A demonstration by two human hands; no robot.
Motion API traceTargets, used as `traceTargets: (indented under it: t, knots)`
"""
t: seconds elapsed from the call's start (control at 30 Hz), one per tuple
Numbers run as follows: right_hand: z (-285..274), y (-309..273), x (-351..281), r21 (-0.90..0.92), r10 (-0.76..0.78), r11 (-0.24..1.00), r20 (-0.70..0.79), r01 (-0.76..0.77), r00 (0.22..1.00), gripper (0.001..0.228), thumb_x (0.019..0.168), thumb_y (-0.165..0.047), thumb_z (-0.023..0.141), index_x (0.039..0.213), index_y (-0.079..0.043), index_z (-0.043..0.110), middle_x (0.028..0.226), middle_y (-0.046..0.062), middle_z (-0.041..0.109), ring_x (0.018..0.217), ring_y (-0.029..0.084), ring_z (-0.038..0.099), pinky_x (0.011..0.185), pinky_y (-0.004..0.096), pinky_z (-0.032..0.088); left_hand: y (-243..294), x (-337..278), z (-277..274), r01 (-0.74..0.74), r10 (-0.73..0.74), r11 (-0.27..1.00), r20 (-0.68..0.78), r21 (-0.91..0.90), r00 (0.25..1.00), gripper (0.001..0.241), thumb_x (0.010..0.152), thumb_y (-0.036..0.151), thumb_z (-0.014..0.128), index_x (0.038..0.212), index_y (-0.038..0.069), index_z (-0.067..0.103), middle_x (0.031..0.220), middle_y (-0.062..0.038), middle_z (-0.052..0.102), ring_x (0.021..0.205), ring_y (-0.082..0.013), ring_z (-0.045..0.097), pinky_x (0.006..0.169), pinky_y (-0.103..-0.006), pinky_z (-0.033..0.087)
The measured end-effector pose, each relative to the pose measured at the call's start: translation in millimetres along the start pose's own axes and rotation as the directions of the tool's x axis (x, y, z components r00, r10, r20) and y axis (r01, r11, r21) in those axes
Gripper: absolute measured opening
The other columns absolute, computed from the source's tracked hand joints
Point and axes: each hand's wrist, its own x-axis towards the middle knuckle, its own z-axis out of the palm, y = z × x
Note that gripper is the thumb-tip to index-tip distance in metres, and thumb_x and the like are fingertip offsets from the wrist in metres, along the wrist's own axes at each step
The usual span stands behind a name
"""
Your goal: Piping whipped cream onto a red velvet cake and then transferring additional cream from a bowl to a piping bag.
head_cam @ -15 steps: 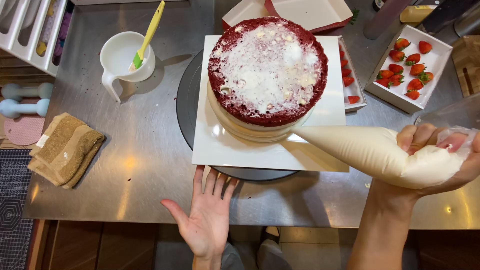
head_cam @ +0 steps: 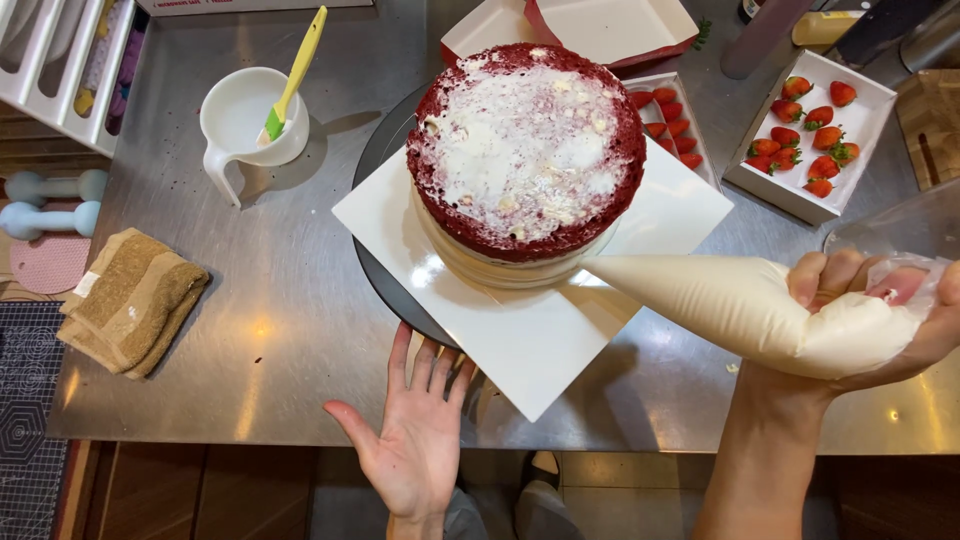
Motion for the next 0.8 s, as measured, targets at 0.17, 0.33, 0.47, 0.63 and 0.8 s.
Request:
traceTargets:
  t: [0.17, 0.33, 0.47, 0.63, 0.8]
  knots:
    - [-15, 1, 0, -0.027, -0.004, 1.000, 0.023, 0.005, 1.000, 0.032, 0.121, -0.023, 0.039, 0.091, -0.012, 0.038, 0.080, 0.000, 0.053, 0.053, 0.016, 0.026, 0.055, 0.034, 0.031, -4, -4, 0, 0.029, -0.029, 0.999, -0.007, 0.021, 1.000, 0.116, 0.083, 0.087, 0.023, 0.162, 0.002, 0.019, 0.165, -0.020, 0.026, 0.154, -0.0340, 0.022, 0.125, -0.0532, 0.012]
    - [-9, 1, -3, -0.019, -0.005, 1.000, -0.005, 0.005, 1.000, 0.025, 0.120, -0.025, 0.040, 0.098, -0.013, 0.040, 0.079, 0.000, 0.051, 0.053, 0.016, 0.026, 0.055, 0.034, 0.030, -11, -6, 1, 0.010, -0.011, 1.000, 0.026, 0.018, 1.000, 0.118, 0.086, 0.086, 0.023, 0.161, -0.004, 0.017, 0.167, -0.017, 0.023, 0.156, -0.0348, 0.019, 0.126, -0.0562, 0.012]
    - [-10, 3, -2, -0.028, 0.015, 0.999, 0.000, -0.015, 1.000, 0.032, 0.118, -0.027, 0.040, 0.089, -0.013, 0.039, 0.071, 0.000, 0.048, 0.052, 0.017, 0.027, 0.055, 0.034, 0.031, -13, -4, 0, 0.011, -0.010, 0.998, 0.004, -0.069, 1.000, 0.116, 0.086, 0.086, 0.023, 0.162, 0.000, 0.013, 0.165, -0.022, 0.022, 0.155, -0.0389, 0.019, 0.125, -0.0616, 0.014]
    - [24, 2, -6, 0.009, 0.016, 1.000, -0.112, -0.015, 0.994, 0.032, 0.112, -0.025, 0.043, 0.083, -0.013, 0.043, 0.065, 0.001, 0.048, 0.042, 0.015, 0.024, 0.049, 0.033, 0.030, -8, -1, 6, 0.016, -0.016, 0.999, 0.021, -0.030, 1.000, 0.118, 0.085, 0.087, 0.025, 0.161, -0.003, 0.011, 0.166, -0.022, 0.019, 0.155, -0.0381, 0.016, 0.126, -0.0601, 0.014]
    - [-84, -1, 11, 0.107, 0.016, 0.994, 0.158, -0.033, 0.987, 0.042, 0.126, -0.037, 0.042, 0.095, -0.010, 0.053, 0.089, 0.001, 0.057, 0.062, 0.016, 0.036, 0.059, 0.028, 0.032, 1, 6, 0, 0.015, -0.014, 0.999, 0.013, -0.050, 1.000, 0.121, 0.085, 0.088, 0.028, 0.160, -0.006, 0.012, 0.162, -0.025, 0.021, 0.153, -0.0387, 0.018, 0.125, -0.0568, 0.012]
